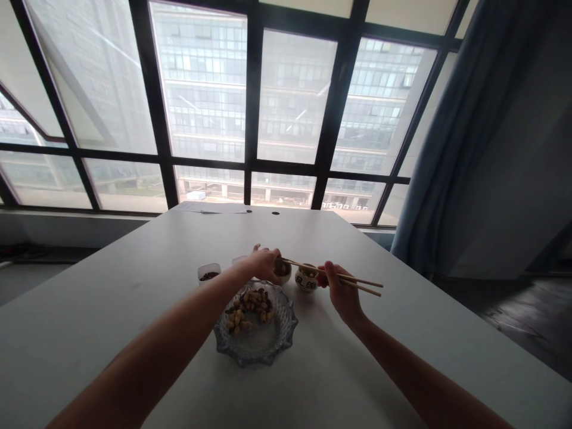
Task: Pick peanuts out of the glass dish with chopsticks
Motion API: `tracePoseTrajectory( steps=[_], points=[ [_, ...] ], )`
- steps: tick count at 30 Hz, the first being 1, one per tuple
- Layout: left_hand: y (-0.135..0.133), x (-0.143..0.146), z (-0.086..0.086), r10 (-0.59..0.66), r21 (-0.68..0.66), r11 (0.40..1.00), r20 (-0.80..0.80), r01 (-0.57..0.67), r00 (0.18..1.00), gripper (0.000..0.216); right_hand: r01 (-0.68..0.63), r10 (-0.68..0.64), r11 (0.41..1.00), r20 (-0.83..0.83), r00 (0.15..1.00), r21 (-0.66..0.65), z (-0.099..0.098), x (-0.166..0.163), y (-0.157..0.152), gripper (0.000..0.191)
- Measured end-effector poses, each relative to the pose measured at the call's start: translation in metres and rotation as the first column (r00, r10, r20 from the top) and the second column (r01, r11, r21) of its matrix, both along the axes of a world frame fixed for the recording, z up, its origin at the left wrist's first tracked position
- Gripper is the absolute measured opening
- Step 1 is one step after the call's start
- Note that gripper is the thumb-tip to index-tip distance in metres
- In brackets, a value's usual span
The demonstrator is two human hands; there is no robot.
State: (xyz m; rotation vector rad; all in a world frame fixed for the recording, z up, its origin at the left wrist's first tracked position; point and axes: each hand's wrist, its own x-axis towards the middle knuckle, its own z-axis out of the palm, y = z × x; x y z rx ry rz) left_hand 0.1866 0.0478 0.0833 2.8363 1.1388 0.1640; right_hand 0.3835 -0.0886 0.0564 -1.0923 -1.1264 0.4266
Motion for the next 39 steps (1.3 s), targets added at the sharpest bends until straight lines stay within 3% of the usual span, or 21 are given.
tracePoseTrajectory(
  steps=[5, 10, 14, 16, 20, 26, 32, 39],
  points=[
    [0.002, -0.004, -0.001, 0.017, -0.013, 1.000, -0.022, -0.017, 1.000, 0.077, 0.001, -0.001, 1.000, -0.003, 1.000, 0.020, 0.007, 0.001, -0.003, 0.059],
    [-0.002, -0.014, 0.004, 0.014, -0.026, 1.000, -0.024, -0.015, 1.000, 0.070, -0.182, 0.185, 0.981, 0.048, 0.982, -0.064, 0.025, -0.010, -0.020, 0.062],
    [-0.015, -0.045, 0.009, 0.007, 0.133, 0.991, 0.060, -0.015, 0.998, 0.061, -0.294, 0.342, 0.923, 0.177, 0.923, -0.250, 0.033, -0.025, -0.034, 0.060],
    [-0.023, -0.068, 0.008, -0.003, 0.217, 0.976, 0.121, -0.023, 0.993, 0.055, -0.300, 0.366, 0.911, 0.222, 0.904, -0.281, 0.034, -0.030, -0.037, 0.059],
    [-0.034, -0.119, -0.005, 0.046, 0.315, 0.939, 0.287, -0.140, 0.957, 0.050, -0.233, 0.296, 0.946, 0.312, 0.903, -0.224, 0.029, -0.034, -0.038, 0.056],
    [-0.042, -0.166, -0.033, 0.155, 0.266, 0.906, 0.514, -0.329, 0.844, 0.049, -0.177, 0.241, 0.966, 0.414, 0.878, -0.186, 0.018, -0.041, -0.039, 0.051],
    [-0.047, -0.179, -0.061, 0.187, 0.186, 0.905, 0.631, -0.381, 0.753, 0.052, -0.210, 0.289, 0.953, 0.456, 0.842, -0.216, 0.008, -0.049, -0.041, 0.051],
    [-0.049, -0.176, -0.071, 0.255, 0.116, 0.910, 0.600, -0.398, 0.758, 0.062, -0.225, 0.289, 0.955, 0.425, 0.858, -0.195, 0.000, -0.053, -0.041, 0.049]
  ],
)
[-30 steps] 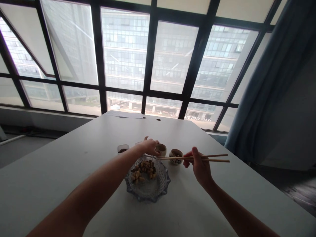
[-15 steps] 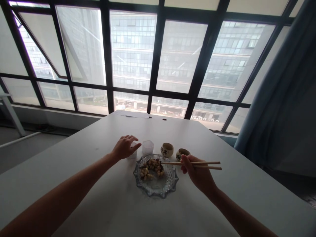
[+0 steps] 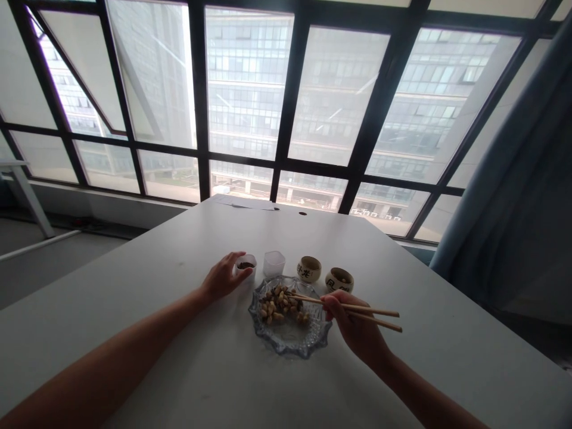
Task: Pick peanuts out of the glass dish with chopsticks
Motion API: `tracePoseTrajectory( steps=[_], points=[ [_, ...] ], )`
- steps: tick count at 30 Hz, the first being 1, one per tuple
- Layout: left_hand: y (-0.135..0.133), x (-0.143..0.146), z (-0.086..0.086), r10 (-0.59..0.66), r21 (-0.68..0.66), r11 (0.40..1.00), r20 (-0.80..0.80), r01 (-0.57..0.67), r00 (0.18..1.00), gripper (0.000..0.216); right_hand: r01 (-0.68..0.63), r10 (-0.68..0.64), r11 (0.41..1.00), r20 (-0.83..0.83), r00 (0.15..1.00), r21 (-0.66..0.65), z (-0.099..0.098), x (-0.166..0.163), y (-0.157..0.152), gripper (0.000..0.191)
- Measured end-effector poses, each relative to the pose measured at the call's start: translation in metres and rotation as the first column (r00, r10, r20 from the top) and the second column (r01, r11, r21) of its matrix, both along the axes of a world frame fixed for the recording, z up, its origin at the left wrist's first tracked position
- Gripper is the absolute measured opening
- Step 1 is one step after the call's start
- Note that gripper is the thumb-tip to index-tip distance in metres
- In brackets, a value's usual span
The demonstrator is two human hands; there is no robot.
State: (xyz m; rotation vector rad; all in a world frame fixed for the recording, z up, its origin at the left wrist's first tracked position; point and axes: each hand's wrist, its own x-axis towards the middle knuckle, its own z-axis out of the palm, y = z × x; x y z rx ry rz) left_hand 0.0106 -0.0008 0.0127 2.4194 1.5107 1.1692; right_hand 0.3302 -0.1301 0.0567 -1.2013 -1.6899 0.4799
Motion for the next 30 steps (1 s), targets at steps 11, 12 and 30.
tracePoseTrajectory(
  steps=[11, 12, 30],
  points=[
    [-0.001, 0.000, -0.002, -0.018, 0.002, 1.000, -0.012, 0.019, 1.000, 0.060, -0.049, 0.049, 0.993, 0.002, 0.999, 0.110, 0.005, -0.002, -0.007, 0.048],
    [0.000, -0.001, -0.002, -0.019, 0.001, 1.000, -0.013, 0.019, 1.000, 0.060, -0.023, 0.027, 0.995, -0.038, 0.999, 0.097, 0.005, 0.000, -0.005, 0.049],
    [-0.002, 0.000, -0.001, -0.022, -0.012, 1.000, -0.019, 0.022, 1.000, 0.061, 0.033, -0.044, 0.997, -0.191, 0.981, -0.065, 0.005, 0.005, 0.008, 0.056]
  ],
)
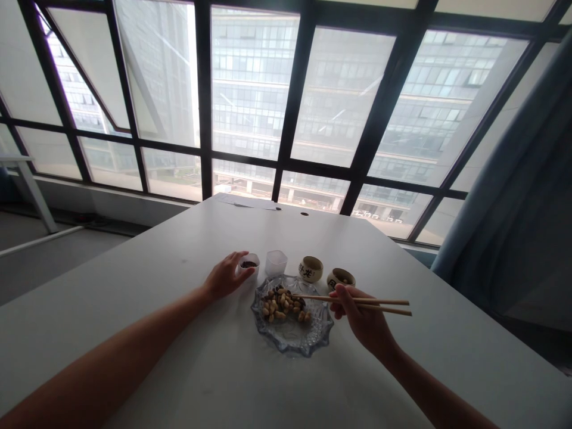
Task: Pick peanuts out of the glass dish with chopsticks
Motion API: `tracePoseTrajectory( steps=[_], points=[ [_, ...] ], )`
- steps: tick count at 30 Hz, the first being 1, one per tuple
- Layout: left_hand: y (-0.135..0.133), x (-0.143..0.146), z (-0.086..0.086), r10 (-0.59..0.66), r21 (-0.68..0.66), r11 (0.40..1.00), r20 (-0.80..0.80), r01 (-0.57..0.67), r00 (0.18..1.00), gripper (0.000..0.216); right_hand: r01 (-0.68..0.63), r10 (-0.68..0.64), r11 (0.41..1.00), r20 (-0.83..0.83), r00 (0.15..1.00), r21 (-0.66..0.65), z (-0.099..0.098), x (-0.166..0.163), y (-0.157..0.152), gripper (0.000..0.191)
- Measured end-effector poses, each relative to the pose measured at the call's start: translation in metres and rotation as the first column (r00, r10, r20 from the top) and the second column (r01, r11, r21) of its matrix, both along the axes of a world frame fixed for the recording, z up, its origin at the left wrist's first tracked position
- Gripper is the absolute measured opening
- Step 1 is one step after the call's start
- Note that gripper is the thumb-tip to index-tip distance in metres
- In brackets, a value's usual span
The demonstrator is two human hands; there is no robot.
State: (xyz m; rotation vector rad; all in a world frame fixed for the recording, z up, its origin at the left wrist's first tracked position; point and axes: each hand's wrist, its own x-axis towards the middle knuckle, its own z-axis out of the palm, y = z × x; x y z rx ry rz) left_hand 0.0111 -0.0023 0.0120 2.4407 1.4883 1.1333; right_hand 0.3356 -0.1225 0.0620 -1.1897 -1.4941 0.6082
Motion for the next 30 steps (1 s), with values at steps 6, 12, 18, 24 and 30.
tracePoseTrajectory(
  steps=[6, 12, 18, 24, 30],
  points=[
    [0.000, 0.000, 0.000, -0.001, 0.012, 1.000, 0.005, 0.001, 1.000, 0.060, -0.022, 0.021, 0.998, -0.018, 1.000, -0.062, 0.001, 0.000, 0.001, 0.056],
    [0.001, 0.000, -0.001, -0.007, 0.007, 1.000, -0.001, 0.007, 1.000, 0.060, -0.056, 0.057, 0.998, 0.049, 0.997, -0.016, 0.004, -0.004, -0.006, 0.052],
    [0.001, -0.001, -0.002, -0.005, 0.010, 1.000, 0.000, 0.005, 1.000, 0.061, 0.115, -0.121, 0.993, -0.324, 0.938, -0.035, -0.003, 0.007, 0.012, 0.051],
    [0.001, 0.000, -0.003, -0.010, 0.016, 1.000, 0.007, 0.010, 1.000, 0.061, 0.042, -0.184, 0.974, -0.674, 0.716, -0.221, -0.006, 0.016, 0.025, 0.033],
    [0.001, -0.001, -0.002, -0.017, 0.019, 1.000, -0.001, 0.017, 1.000, 0.061, 0.037, -0.152, 0.981, -0.636, 0.756, -0.191, -0.003, 0.013, 0.022, 0.034]
  ],
)
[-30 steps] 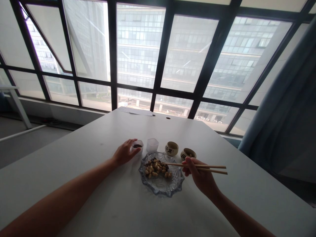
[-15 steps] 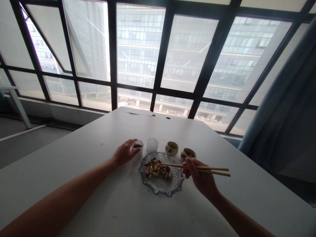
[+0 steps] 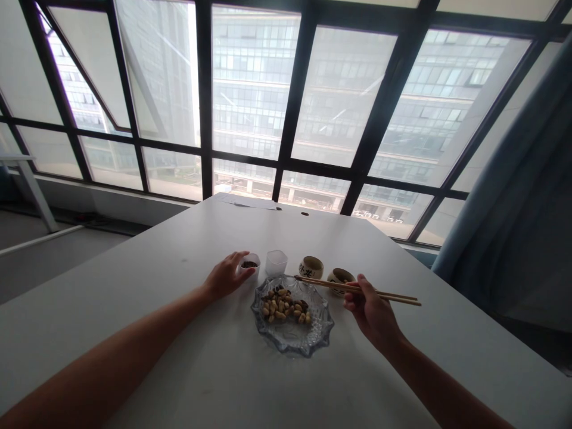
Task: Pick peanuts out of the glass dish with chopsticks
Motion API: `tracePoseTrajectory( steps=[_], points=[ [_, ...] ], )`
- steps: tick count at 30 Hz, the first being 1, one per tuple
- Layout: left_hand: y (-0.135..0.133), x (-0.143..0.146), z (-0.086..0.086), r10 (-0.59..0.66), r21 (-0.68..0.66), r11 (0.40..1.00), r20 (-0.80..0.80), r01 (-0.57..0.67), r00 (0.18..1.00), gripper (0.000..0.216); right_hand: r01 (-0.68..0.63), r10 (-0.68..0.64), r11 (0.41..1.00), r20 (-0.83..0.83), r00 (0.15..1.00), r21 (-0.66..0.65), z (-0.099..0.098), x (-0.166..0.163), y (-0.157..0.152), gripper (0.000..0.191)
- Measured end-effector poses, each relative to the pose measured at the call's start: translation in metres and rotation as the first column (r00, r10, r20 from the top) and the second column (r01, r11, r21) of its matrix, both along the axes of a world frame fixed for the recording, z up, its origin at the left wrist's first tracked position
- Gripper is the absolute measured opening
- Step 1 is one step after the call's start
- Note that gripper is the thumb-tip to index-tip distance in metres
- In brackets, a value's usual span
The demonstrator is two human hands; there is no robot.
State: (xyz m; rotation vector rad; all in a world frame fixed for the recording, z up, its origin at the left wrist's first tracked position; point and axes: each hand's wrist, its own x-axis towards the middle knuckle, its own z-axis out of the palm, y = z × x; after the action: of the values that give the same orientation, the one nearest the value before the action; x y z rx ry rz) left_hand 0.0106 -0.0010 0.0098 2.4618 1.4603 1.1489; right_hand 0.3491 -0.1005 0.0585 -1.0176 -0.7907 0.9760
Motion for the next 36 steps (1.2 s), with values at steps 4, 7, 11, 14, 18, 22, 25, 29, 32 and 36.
tracePoseTrajectory(
  steps=[4, 7, 11, 14, 18, 22, 25, 29, 32, 36],
  points=[
    [0.000, 0.000, 0.000, -0.004, -0.009, 1.000, -0.005, 0.004, 1.000, 0.062, 0.020, -0.141, 0.953, 0.382, 0.913, 0.302, 0.001, 0.003, -0.009, 0.040],
    [0.002, 0.000, -0.002, -0.003, -0.002, 1.000, -0.003, 0.003, 1.000, 0.063, -0.206, -0.279, 0.816, 0.680, 0.678, 0.540, 0.002, 0.005, -0.020, 0.032],
    [0.003, -0.001, -0.005, 0.003, 0.029, 1.000, 0.012, -0.003, 1.000, 0.059, -0.456, -0.367, 0.661, 0.787, 0.497, 0.596, 0.007, 0.001, -0.028, 0.024],
    [0.004, -0.001, -0.007, 0.020, 0.018, 1.000, 0.017, -0.021, 1.000, 0.059, -0.478, -0.374, 0.650, 0.796, 0.476, 0.591, 0.008, -0.001, -0.029, 0.026],
    [0.003, -0.001, -0.008, 0.003, 0.055, 0.998, 0.036, -0.005, 0.999, 0.070, -0.352, -0.322, 0.752, 0.777, 0.541, 0.557, 0.004, -0.001, -0.026, 0.028],
    [0.002, -0.001, -0.007, -0.075, 0.225, 0.972, 0.032, 0.066, 0.997, 0.074, -0.089, -0.242, 0.882, 0.608, 0.756, 0.462, 0.002, 0.001, -0.019, 0.038],
    [0.003, 0.000, -0.006, -0.100, 0.273, 0.958, 0.011, 0.093, 0.995, 0.072, 0.028, -0.221, 0.922, 0.464, 0.858, 0.387, 0.003, 0.004, -0.011, 0.044],
    [0.003, 0.002, -0.006, -0.104, 0.259, 0.961, 0.000, 0.101, 0.995, 0.072, 0.050, -0.209, 0.931, 0.419, 0.884, 0.361, 0.006, -0.003, -0.005, 0.046],
    [0.002, 0.004, -0.006, -0.104, 0.239, 0.965, -0.025, 0.107, 0.994, 0.071, -0.067, -0.141, 0.918, 0.480, 0.866, 0.390, 0.011, -0.026, -0.002, 0.043],
    [-0.001, 0.004, -0.003, -0.106, 0.249, 0.963, -0.020, 0.107, 0.994, 0.067, -0.210, -0.048, 0.889, 0.537, 0.842, 0.408, 0.019, -0.069, 0.016, 0.043]
  ],
)
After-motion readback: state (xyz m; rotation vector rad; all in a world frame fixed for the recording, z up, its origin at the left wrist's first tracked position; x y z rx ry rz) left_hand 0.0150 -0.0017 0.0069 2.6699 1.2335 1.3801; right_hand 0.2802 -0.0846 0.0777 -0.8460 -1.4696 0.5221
